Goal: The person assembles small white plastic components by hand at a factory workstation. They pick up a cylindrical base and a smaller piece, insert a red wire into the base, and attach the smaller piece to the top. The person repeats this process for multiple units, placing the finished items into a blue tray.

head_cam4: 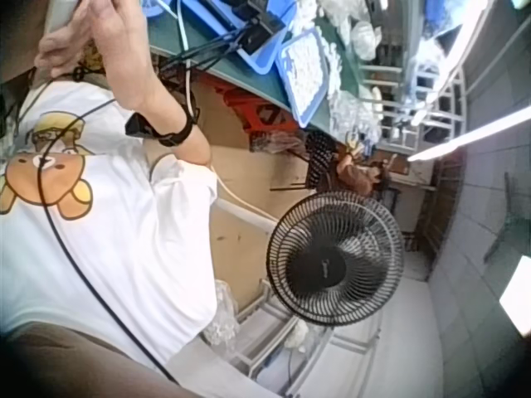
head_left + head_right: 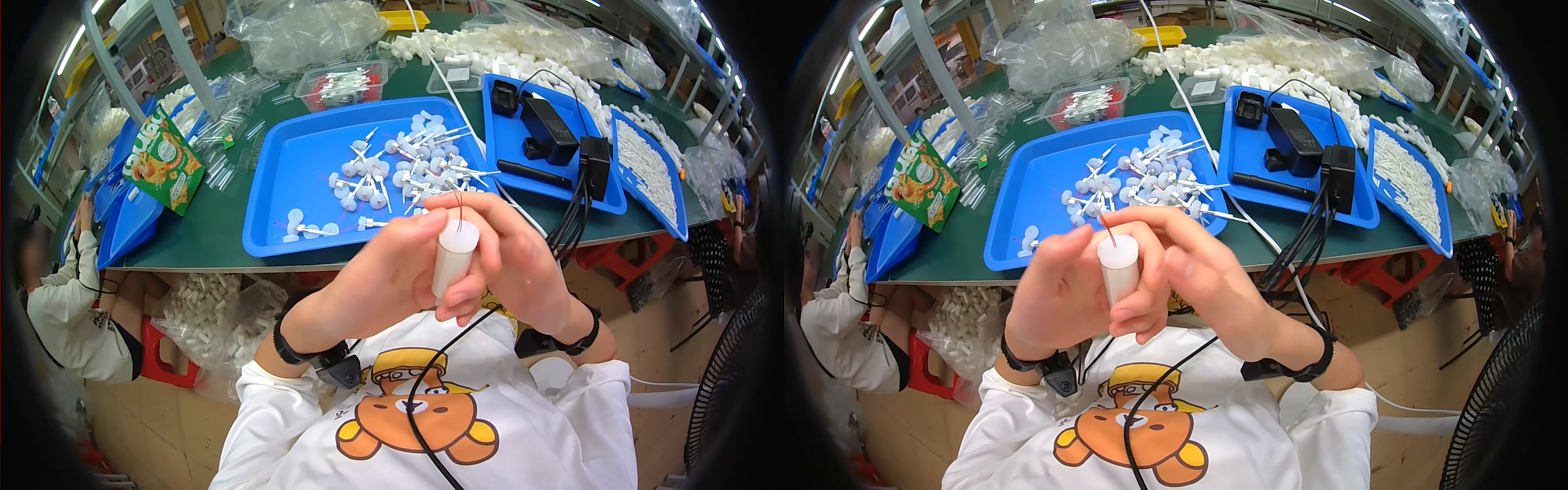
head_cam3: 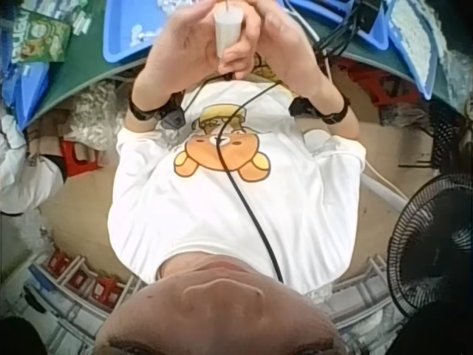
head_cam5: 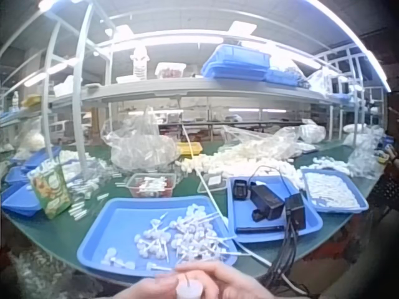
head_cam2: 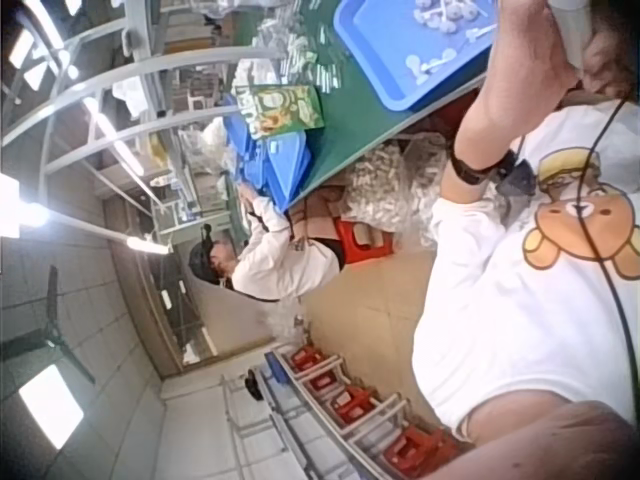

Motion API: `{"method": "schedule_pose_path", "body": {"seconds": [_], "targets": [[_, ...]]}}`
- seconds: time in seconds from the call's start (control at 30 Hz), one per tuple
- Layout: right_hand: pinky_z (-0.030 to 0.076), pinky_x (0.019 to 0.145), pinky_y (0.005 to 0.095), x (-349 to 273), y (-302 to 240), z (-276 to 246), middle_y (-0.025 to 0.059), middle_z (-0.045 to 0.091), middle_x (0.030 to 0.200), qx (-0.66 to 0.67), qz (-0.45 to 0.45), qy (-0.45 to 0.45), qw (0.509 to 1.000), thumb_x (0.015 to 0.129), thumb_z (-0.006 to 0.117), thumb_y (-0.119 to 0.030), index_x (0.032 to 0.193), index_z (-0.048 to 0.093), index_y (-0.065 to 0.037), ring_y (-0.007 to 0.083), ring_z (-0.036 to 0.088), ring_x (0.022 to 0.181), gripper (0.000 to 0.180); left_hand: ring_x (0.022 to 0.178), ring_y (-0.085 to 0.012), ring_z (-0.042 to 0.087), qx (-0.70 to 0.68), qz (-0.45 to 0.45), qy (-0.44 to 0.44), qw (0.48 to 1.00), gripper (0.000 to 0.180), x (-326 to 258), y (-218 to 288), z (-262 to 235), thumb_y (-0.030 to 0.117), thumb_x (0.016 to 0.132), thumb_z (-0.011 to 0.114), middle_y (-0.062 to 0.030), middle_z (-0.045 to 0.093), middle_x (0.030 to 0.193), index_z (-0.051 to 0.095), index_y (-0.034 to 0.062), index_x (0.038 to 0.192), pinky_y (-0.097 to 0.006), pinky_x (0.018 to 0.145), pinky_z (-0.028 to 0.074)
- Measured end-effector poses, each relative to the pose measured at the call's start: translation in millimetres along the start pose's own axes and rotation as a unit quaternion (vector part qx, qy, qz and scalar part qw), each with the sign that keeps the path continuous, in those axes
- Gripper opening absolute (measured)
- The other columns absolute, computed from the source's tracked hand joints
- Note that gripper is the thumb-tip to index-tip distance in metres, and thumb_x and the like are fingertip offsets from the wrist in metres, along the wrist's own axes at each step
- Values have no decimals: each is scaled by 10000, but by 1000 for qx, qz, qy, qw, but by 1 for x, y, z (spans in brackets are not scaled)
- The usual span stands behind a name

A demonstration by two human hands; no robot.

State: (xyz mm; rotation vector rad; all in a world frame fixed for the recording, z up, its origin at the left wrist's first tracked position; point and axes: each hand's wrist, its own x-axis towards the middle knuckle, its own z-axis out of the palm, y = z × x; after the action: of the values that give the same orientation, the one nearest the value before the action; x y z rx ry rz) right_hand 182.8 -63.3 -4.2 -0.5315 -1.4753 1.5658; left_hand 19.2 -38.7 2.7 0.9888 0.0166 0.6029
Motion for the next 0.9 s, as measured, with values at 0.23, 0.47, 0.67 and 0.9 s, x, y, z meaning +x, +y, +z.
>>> {"method": "schedule_pose_path", "body": {"seconds": [0.23, 0.47, 0.67, 0.9], "targets": [[513, 614, 266, 1, 3, 3, 112, 569, 969, 90, 152, -21, 984, 857, 447, -484, 1108, 499, 1, 167, 604, 709, 550, 578, -118, 408, 71, -25, 20, 997, 266, -4, -11, 2, 304, 926, 343, -58, 437, 695, 409, 56, 994, -234, 549, 378], [538, 572, 247, -12, 26, -13, 159, 596, 1024, 133, 265, -50, 954, 773, 485, -618, 1093, 545, -11, 184, 644, 802, 688, 564, -128, 388, 53, -57, 49, 996, 311, -5, -7, 7, 319, 914, 358, -58, 413, 692, 295, 72, 1093, -270, 556, 372], [494, 693, 286, -3, 18, -2, 106, 570, 817, 158, 196, -93, 963, 851, 456, -540, 1190, 435, 4, 182, 590, 743, 642, 538, -128, 363, 27, -52, 29, 998, 307, -7, -9, 9, 297, 906, 342, -65, 398, 678, 288, 57, 1089, -279, 542, 354], [498, 712, 292, -4, 22, 0, 130, 571, 907, 155, 165, -104, 968, 839, 451, -584, 1260, 378, -13, 185, 597, 781, 714, 428, -114, 342, 55, -28, 75, 995, 273, -4, -11, 16, 332, 907, 349, -24, 368, 552, 326, 79, 1005, -261, 427, 317]]}}
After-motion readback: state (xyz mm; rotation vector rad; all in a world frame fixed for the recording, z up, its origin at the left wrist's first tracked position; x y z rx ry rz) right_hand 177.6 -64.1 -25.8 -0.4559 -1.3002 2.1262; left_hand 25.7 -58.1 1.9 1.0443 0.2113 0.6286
